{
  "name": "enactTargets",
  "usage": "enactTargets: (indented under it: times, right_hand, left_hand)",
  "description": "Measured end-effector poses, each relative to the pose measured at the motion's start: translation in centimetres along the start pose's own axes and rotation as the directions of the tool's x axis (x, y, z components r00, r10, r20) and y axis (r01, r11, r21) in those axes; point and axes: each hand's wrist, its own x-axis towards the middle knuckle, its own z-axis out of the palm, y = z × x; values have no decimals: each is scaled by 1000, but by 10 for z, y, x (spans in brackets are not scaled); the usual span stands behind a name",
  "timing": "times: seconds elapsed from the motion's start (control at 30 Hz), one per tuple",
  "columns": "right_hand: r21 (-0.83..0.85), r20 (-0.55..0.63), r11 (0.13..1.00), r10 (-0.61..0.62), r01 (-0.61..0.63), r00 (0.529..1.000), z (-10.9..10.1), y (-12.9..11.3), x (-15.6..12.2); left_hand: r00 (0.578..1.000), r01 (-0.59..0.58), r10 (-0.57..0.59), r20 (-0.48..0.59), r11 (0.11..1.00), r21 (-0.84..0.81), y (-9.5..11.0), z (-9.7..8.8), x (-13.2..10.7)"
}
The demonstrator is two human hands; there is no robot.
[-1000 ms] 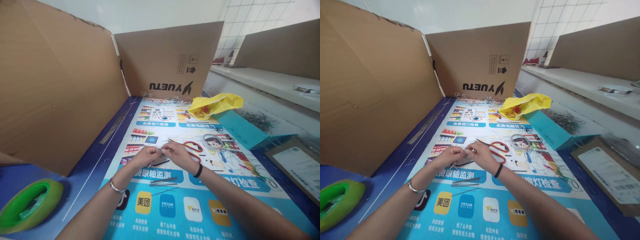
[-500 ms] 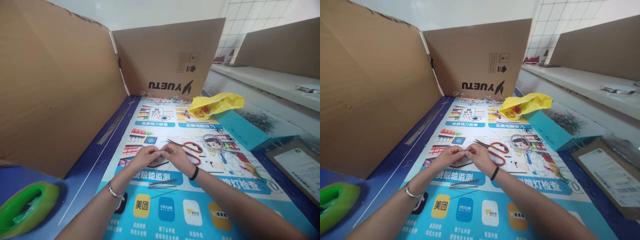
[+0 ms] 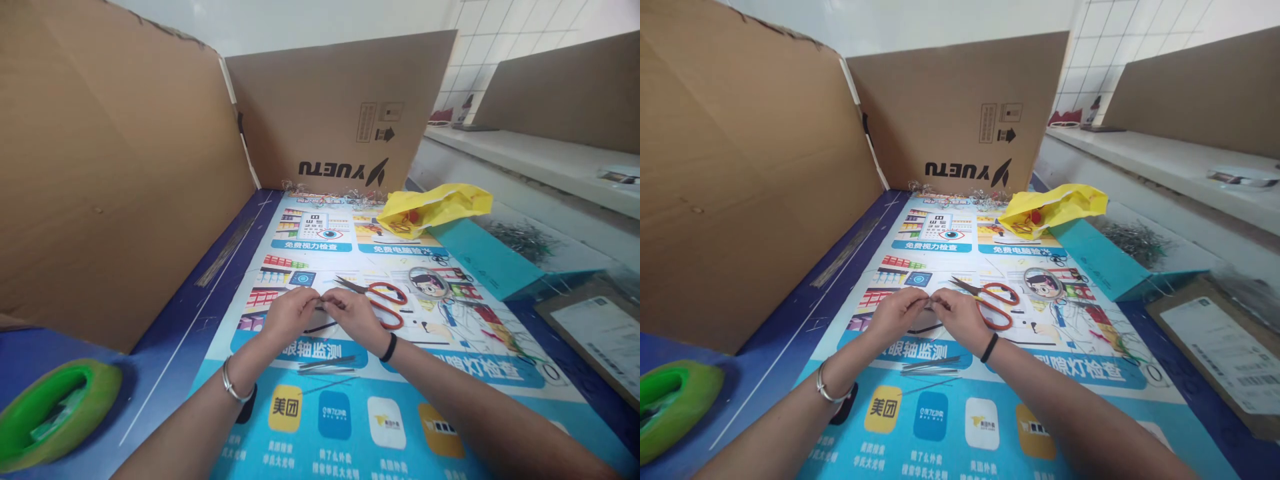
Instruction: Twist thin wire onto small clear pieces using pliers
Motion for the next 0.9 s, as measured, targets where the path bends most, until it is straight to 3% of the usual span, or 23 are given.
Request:
enactTargets:
  times: [0.13, 0.23, 0.37, 0.57, 0.9]
  right_hand:
    - [-94, 27, 994, -58, 60, 998, 0, -1, -1]
    - [-134, 47, 988, -71, 77, 996, 1, 0, -1]
    - [-177, 70, 982, -60, 71, 996, 0, 0, -1]
    - [-129, 22, 990, 53, -50, 998, 0, 0, -1]
    - [-220, 25, 966, -131, 133, 991, 1, 1, -4]
  left_hand:
    - [998, -52, 41, 52, 972, 228, 4, -4, 0]
    - [995, -68, 43, 92, 954, 292, 5, -5, 1]
    - [993, -24, 6, 115, 988, 154, 2, -3, 2]
    - [994, 112, -111, 20, 977, -180, -7, 4, 3]
    - [996, 86, -86, 8, 987, -137, -1, 3, 3]
